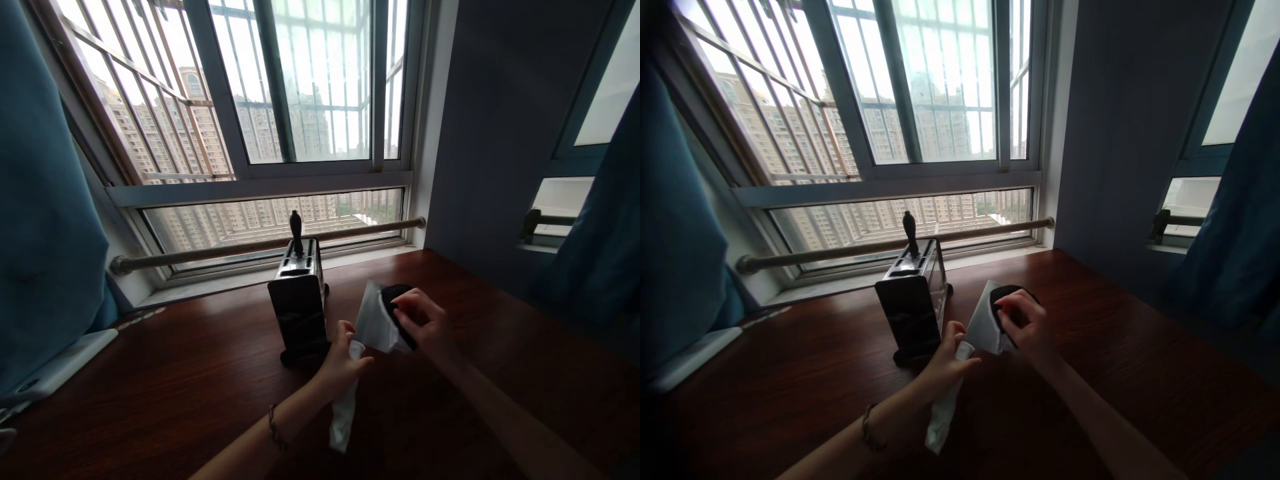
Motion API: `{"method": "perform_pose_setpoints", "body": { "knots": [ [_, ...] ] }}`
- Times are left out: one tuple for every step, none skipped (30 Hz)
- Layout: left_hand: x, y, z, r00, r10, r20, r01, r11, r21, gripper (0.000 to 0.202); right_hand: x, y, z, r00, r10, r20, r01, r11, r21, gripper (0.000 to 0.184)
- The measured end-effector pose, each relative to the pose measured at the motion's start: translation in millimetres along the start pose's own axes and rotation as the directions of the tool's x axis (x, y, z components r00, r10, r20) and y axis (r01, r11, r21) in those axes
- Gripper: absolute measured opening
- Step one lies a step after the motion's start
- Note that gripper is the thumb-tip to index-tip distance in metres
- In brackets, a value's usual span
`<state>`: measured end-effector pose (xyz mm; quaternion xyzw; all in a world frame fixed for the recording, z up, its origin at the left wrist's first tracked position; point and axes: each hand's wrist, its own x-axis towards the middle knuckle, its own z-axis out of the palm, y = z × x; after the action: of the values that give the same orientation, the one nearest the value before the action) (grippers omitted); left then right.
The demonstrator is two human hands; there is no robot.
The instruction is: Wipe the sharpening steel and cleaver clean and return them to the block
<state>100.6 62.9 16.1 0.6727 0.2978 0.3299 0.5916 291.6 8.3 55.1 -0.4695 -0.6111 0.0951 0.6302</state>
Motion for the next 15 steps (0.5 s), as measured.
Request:
{"method": "perform_pose_setpoints", "body": {
  "knots": [
    [-2.3, -3.7, 0.7, 1.000, -0.001, 0.011, 0.002, 0.999, -0.044, 0.052, -2.0, 2.7, 7.0, 0.984, -0.009, 0.178, 0.005, 1.000, 0.021, 0.014],
    [-4.8, -7.2, 0.7, 1.000, 0.004, 0.014, -0.002, 0.997, -0.078, 0.052, -5.1, 6.5, 14.1, 0.945, -0.003, 0.328, -0.009, 0.999, 0.036, 0.019],
    [-7.2, -10.6, 0.1, 1.000, 0.014, 0.007, -0.013, 0.995, -0.094, 0.053, -9.1, 11.4, 20.7, 0.904, 0.016, 0.426, -0.031, 0.999, 0.028, 0.024],
    [-9.7, -13.6, -1.3, 1.000, 0.022, -0.007, -0.023, 0.995, -0.094, 0.053, -13.5, 17.1, 26.0, 0.880, 0.031, 0.474, -0.030, 1.000, -0.009, 0.025],
    [-12.2, -16.2, -3.2, 0.999, 0.025, -0.019, -0.027, 0.996, -0.080, 0.052, -17.9, 23.4, 29.7, 0.871, 0.029, 0.491, 0.003, 0.998, -0.063, 0.025],
    [-14.6, -18.2, -5.4, 0.999, 0.019, -0.029, -0.020, 0.998, -0.056, 0.049, -22.1, 30.2, 31.9, 0.871, 0.013, 0.491, 0.057, 0.990, -0.126, 0.025],
    [-16.9, -19.7, -7.8, 0.999, 0.003, -0.037, -0.004, 0.999, -0.039, 0.046, -25.8, 37.3, 32.9, 0.875, -0.009, 0.484, 0.112, 0.977, -0.184, 0.025],
    [-19.0, -20.8, -10.0, 0.999, -0.012, -0.044, 0.010, 0.999, -0.031, 0.042, -29.0, 44.6, 33.0, 0.884, -0.018, 0.468, 0.142, 0.963, -0.231, 0.026],
    [-21.0, -21.5, -11.9, 0.999, -0.019, -0.049, 0.018, 0.999, -0.032, 0.039, -31.6, 52.0, 32.7, 0.905, -0.010, 0.426, 0.138, 0.953, -0.270, 0.027],
    [-22.7, -22.0, -13.4, 0.998, -0.021, -0.053, 0.019, 0.999, -0.041, 0.038, -33.7, 59.3, 32.6, 0.939, 0.018, 0.342, 0.091, 0.950, -0.299, 0.026],
    [-24.0, -22.5, -14.3, 0.998, -0.016, -0.057, 0.013, 0.998, -0.057, 0.038, -35.3, 66.0, 32.9, 0.974, 0.076, 0.214, -0.008, 0.953, -0.303, 0.026],
    [-25.1, -23.2, -14.8, 0.998, -0.011, -0.059, 0.007, 0.997, -0.076, 0.039, -36.7, 71.5, 33.8, 0.983, 0.170, 0.067, -0.148, 0.955, -0.257, 0.030],
    [-25.8, -24.0, -14.8, 0.998, -0.005, -0.059, 0.000, 0.996, -0.094, 0.040, -37.7, 75.4, 35.3, 0.953, 0.299, -0.054, -0.304, 0.941, -0.151, 0.038],
    [-26.2, -24.9, -14.5, 0.998, -0.001, -0.057, -0.005, 0.994, -0.108, 0.041, -38.3, 77.3, 37.1, 0.889, 0.443, -0.113, -0.445, 0.895, 0.006, 0.048],
    [-26.4, -25.8, -14.1, 0.998, 0.001, -0.055, -0.008, 0.993, -0.121, 0.042, -38.6, 77.0, 38.8, 0.817, 0.570, -0.090, -0.549, 0.816, 0.180, 0.056]
  ]
}}
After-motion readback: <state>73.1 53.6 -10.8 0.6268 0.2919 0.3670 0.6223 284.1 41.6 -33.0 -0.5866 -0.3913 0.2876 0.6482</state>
